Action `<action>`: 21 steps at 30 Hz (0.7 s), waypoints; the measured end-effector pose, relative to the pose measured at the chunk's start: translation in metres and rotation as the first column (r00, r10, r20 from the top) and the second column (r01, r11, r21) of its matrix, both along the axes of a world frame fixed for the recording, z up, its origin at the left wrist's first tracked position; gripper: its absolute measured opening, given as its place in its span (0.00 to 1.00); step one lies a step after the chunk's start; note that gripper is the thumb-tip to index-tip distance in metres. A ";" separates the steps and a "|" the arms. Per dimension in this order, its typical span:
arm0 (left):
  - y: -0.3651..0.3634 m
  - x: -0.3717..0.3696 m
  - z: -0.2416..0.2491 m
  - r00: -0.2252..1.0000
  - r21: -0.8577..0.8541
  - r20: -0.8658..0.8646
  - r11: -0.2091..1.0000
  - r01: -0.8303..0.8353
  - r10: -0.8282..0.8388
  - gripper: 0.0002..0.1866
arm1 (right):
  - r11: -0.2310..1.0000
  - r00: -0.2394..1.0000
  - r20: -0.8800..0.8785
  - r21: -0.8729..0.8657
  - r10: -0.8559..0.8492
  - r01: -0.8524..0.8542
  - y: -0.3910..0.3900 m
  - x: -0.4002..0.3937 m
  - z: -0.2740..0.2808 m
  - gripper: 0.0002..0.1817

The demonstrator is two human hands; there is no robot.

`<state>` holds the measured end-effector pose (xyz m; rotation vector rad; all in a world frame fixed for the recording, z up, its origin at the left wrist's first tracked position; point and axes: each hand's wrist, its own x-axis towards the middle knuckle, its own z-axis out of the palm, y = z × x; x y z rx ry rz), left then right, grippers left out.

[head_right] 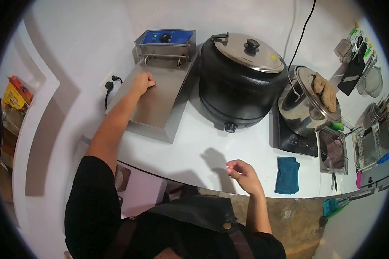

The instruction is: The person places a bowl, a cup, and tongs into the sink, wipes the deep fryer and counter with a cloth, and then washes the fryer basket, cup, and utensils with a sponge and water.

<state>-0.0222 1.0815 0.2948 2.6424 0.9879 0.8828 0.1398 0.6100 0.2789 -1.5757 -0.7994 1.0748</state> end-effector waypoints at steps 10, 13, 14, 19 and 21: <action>0.005 -0.035 0.015 0.963 -0.669 0.260 0.705 0.234 -0.073 0.16 | 0.971 0.990 0.028 -0.200 0.137 -0.128 0.001 -0.035 -0.044 0.07; -0.006 -0.027 0.017 0.995 -0.510 0.094 0.858 0.062 -0.016 0.18 | 0.978 0.994 -0.037 -0.178 0.103 -0.108 0.001 -0.050 -0.054 0.08; -0.007 -0.034 0.020 0.996 -0.513 0.093 0.857 0.058 -0.012 0.18 | 0.972 0.991 0.004 -0.196 0.136 -0.132 -0.001 -0.054 -0.054 0.08; -0.012 -0.097 0.066 0.782 0.076 -0.267 0.821 -0.565 0.563 0.20 | 0.969 0.989 0.047 -0.213 0.139 -0.126 -0.014 -0.056 -0.059 0.07; 0.000 -0.122 0.047 0.729 0.079 -0.324 0.785 -0.614 0.603 0.18 | 0.971 0.992 0.058 -0.219 0.116 -0.101 -0.021 -0.050 -0.069 0.07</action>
